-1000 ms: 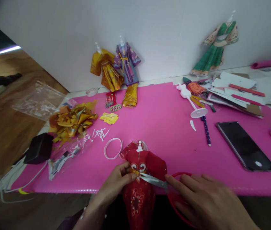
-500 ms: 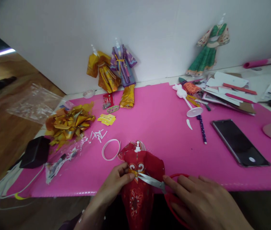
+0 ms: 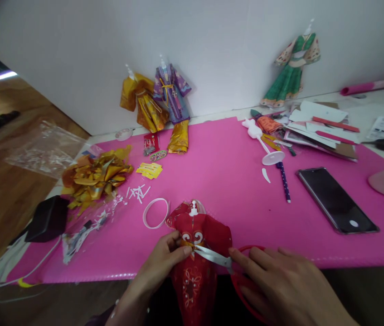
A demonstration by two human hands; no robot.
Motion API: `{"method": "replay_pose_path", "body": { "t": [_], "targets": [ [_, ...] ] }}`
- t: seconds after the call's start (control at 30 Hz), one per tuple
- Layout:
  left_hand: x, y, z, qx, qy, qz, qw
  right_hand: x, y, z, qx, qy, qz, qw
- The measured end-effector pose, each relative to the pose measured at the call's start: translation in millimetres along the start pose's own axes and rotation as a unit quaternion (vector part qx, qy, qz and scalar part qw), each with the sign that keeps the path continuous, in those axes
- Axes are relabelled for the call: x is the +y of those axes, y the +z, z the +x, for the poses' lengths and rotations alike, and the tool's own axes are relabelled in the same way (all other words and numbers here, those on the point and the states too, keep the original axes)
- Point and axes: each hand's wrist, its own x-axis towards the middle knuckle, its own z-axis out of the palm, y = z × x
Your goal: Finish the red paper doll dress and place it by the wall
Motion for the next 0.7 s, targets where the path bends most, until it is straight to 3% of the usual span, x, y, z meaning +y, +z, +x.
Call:
{"method": "replay_pose_path", "body": {
  "t": [0.07, 0.47, 0.7],
  "targets": [
    [0.2, 0.2, 0.3, -0.004, 0.002, 0.002, 1.0, 0.5, 1.4, -2.0, -0.021, -0.003, -0.01, 1.0],
    [-0.3, -0.9, 0.4, -0.016, 0.016, 0.024, 0.999, -1.5, 0.6, -3.1, -0.013, -0.004, -0.012, 1.0],
    [-2.4, 4.1, 0.5, 0.021, 0.022, 0.051, 0.998, -5.7, -0.6, 0.0, 0.005, -0.004, -0.02, 1.0]
  ]
}}
